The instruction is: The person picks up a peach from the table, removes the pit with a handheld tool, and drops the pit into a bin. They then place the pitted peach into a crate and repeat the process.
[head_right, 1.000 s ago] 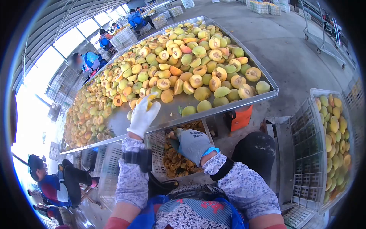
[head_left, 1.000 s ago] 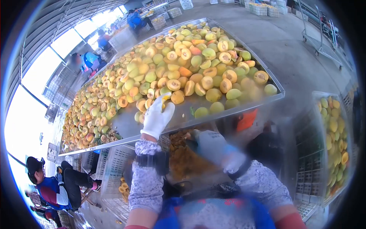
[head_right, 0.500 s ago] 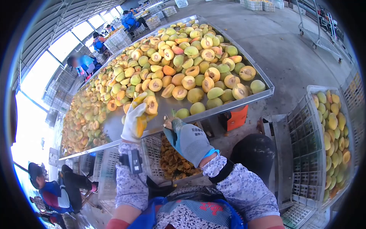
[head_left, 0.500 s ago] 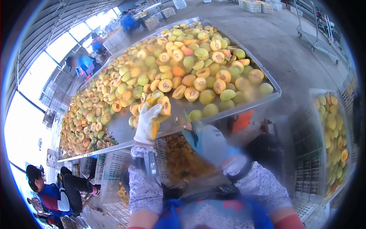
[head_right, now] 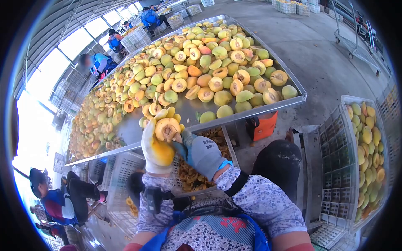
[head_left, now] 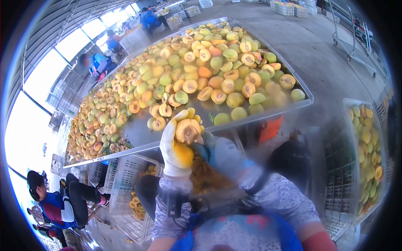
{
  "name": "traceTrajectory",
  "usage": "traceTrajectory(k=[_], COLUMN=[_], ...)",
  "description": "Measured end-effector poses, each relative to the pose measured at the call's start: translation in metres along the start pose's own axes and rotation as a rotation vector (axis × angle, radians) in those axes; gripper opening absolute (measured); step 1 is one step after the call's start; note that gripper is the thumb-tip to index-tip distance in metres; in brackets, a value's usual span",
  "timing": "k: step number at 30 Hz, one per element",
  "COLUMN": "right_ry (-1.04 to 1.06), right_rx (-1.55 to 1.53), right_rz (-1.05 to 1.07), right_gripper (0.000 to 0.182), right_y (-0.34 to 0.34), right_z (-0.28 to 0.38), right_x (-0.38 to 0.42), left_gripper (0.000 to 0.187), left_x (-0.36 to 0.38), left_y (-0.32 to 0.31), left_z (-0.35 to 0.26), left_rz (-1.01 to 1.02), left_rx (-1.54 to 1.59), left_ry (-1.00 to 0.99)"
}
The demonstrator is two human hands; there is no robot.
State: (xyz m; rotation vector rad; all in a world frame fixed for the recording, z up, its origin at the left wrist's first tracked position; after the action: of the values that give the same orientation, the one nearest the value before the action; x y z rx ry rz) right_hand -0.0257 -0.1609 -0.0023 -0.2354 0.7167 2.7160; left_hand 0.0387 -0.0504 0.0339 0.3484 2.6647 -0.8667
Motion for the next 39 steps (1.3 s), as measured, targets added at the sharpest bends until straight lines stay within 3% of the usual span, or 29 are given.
traceTrajectory(k=[4, 7, 10, 13, 19, 25, 28, 31, 34, 37, 39], right_ry=[-0.128, -0.11, -0.158, -0.108, -0.156, -0.195, -0.249, -0.288, -0.239, -0.243, -0.505], right_rx=[-0.06, -0.145, -0.087, -0.17, -0.463, -0.402, -0.589, -0.39, -0.378, -0.63, -0.652], right_rz=[0.141, 0.143, 0.222, 0.171, 0.371, 0.418, 0.438, 0.463, 0.474, 0.565, 0.846], right_gripper=[0.03, 0.032, 0.034, 0.039, 0.037, 0.035, 0.032, 0.033, 0.038, 0.042, 0.043], right_y=[-0.009, -0.018, -0.019, -0.027, -0.028, -0.029, -0.038, -0.032, -0.028, -0.039, -0.039], right_z=[-0.003, -0.006, -0.007, -0.009, 0.005, 0.003, 0.003, 0.005, 0.002, 0.005, 0.002], right_x=[0.001, 0.004, 0.005, 0.005, 0.019, 0.021, 0.023, 0.022, 0.025, 0.029, 0.034], left_gripper=[0.046, 0.042, 0.041, 0.039, 0.036, 0.039, 0.04, 0.041, 0.04, 0.038, 0.037], left_x=[0.011, 0.015, 0.014, 0.009, 0.007, 0.003, 0.009, 0.013, 0.005, 0.009, 0.011], left_y=[-0.01, -0.017, -0.011, -0.003, 0.002, 0.01, 0.008, 0.008, 0.009, 0.011, 0.014], left_z=[0.001, -0.003, -0.001, -0.002, -0.015, -0.016, -0.013, -0.007, -0.01, -0.006, 0.004], left_rz=[-0.112, -0.206, -0.2, -0.095, 0.027, 0.175, -0.035, -0.071, 0.224, 0.179, 0.182], left_rx=[0.019, -0.044, -0.13, -0.193, -0.112, -0.246, -0.207, -0.114, -0.275, -0.171, 0.15], left_ry=[-0.022, -0.024, -0.009, -0.009, 0.073, 0.061, 0.019, 0.014, 0.125, 0.113, 0.167])
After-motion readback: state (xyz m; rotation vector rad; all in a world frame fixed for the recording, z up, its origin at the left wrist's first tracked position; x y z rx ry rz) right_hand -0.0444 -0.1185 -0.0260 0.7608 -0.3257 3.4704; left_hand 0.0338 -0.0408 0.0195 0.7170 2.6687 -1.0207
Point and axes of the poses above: each hand's wrist, its own x-axis away from the middle knuckle, its own y-axis out of the back of the hand, z = x × y, the point moved 5 cm from there along -x, towards the middle knuckle, and after that the axes turned 15 degrees about -y, right-handed, at the moved point
